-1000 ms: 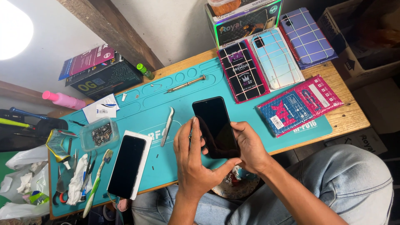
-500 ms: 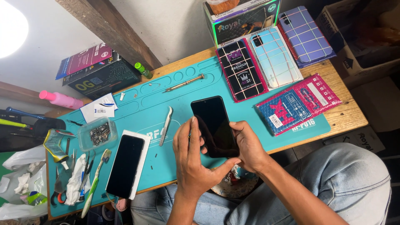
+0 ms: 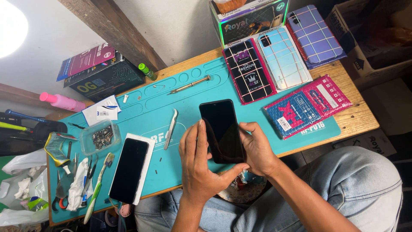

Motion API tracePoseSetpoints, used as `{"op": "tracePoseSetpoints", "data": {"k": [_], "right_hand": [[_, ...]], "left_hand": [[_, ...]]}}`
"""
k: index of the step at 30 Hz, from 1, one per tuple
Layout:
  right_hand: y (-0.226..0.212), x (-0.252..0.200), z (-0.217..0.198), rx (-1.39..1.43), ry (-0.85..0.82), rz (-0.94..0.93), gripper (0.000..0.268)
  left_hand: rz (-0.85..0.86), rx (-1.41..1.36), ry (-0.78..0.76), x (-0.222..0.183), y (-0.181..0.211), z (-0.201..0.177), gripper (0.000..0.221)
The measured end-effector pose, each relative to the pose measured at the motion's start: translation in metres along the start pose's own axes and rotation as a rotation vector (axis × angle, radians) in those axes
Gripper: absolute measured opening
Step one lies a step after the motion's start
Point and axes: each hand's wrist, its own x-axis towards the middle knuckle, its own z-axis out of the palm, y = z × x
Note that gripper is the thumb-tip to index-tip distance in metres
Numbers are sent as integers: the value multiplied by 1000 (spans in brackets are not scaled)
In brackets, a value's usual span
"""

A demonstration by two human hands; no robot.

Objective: Disassembling a smartphone to remove the back cover, battery, and internal frame components.

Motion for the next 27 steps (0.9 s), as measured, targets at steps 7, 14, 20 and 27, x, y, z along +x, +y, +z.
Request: {"op": "tracePoseSetpoints", "data": {"k": [7, 14, 20, 27], "right_hand": [[-2, -1, 4, 28, 47, 51, 57], [0, 1, 1, 19, 81, 4, 50], [-3, -2, 4, 71, 57, 40, 57], [-17, -7, 29, 121, 219, 86, 56]], "left_hand": [[79, 37, 21, -3, -4, 2, 128], [77, 31, 30, -3, -5, 3, 127], [100, 14, 53, -3, -5, 2, 120], [125, -9, 88, -6, -6, 2, 116]]}}
